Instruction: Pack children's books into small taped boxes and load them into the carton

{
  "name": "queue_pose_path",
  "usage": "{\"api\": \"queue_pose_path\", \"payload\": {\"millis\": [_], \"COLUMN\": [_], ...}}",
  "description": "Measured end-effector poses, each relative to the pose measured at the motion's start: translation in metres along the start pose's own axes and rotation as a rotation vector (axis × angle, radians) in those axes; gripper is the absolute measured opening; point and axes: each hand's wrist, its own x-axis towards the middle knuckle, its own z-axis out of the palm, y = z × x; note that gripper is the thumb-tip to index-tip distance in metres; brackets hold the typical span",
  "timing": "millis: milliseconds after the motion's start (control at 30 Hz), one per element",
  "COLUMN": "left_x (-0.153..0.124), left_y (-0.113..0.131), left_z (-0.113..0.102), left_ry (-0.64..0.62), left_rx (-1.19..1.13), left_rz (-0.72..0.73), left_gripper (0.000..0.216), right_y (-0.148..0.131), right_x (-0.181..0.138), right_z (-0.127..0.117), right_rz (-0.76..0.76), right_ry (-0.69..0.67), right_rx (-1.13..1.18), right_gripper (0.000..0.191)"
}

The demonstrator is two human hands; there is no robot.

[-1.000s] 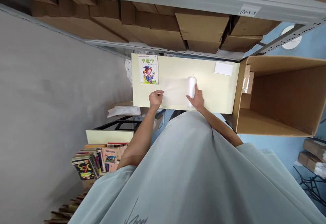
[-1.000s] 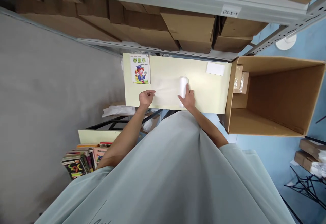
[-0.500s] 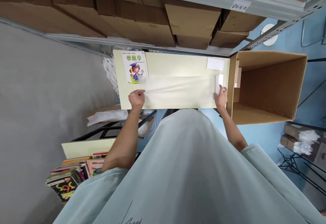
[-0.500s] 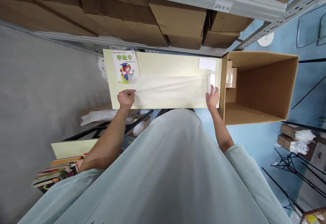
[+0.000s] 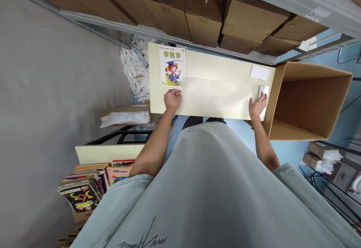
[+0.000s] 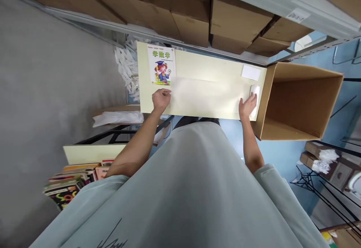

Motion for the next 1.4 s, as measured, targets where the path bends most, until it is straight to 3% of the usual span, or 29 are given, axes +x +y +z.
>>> {"api": "queue_pose_path", "payload": {"millis": [67,167,267,333,433,600,667,767,900,967,1033,1100,1200,1300,1400], "left_x": [0.013,0.043,0.076,0.094,0.114,0.133,0.135,0.127,0.089,0.060,0.029,0.002,-0.023,-0.032,-0.033], "left_y": [-0.008,-0.019,-0.024,-0.023,-0.020,-0.014,-0.009,0.001,0.019,0.027,0.033,0.033,0.025,0.011,-0.002], "left_z": [-0.011,-0.026,-0.034,-0.036,-0.037,-0.038,-0.040,-0.057,-0.107,-0.128,-0.134,-0.124,-0.084,-0.042,-0.018], "left_ry": [0.081,0.179,0.135,0.082,0.046,-0.117,-0.171,-0.113,0.003,-0.035,-0.158,-0.322,-0.491,-0.508,-0.479], "left_rx": [-0.012,-0.022,-0.041,-0.055,-0.069,-0.207,-0.236,-0.206,-0.266,-0.373,-0.523,-0.646,-0.660,-0.501,-0.263], "left_rz": [0.003,0.009,-0.038,-0.073,-0.142,-0.205,-0.112,0.111,0.298,0.294,0.254,0.198,0.105,0.009,-0.019], "left_gripper": [0.031,0.048,0.051,0.047,0.044,0.027,0.023,0.027,0.038,0.047,0.053,0.054,0.044,0.027,0.013], "right_y": [-0.055,-0.163,-0.268,-0.318,-0.353,-0.351,-0.346,-0.337,-0.316,-0.302,-0.287,-0.271,-0.246,-0.224,-0.213], "right_x": [-0.013,-0.046,-0.080,-0.095,-0.105,-0.102,-0.096,-0.083,-0.069,-0.069,-0.073,-0.082,-0.097,-0.110,-0.118], "right_z": [0.009,0.031,0.058,0.074,0.091,0.102,0.105,0.105,0.082,0.060,0.038,0.025,0.027,0.048,0.070], "right_rz": [-0.173,-0.504,-0.733,-0.733,-0.614,-0.489,-0.458,-0.421,-0.317,-0.293,-0.285,-0.266,-0.186,-0.063,0.018], "right_ry": [-0.054,-0.256,-0.502,-0.601,-0.675,-0.700,-0.718,-0.712,-0.526,-0.470,-0.463,-0.464,-0.469,-0.488,-0.486], "right_rx": [0.093,0.260,0.304,0.256,0.180,0.283,0.352,0.516,0.811,0.928,1.035,1.106,1.087,0.901,0.651], "right_gripper": [0.064,0.053,0.050,0.052,0.053,0.046,0.043,0.044,0.075,0.089,0.092,0.087,0.072,0.054,0.032]}}
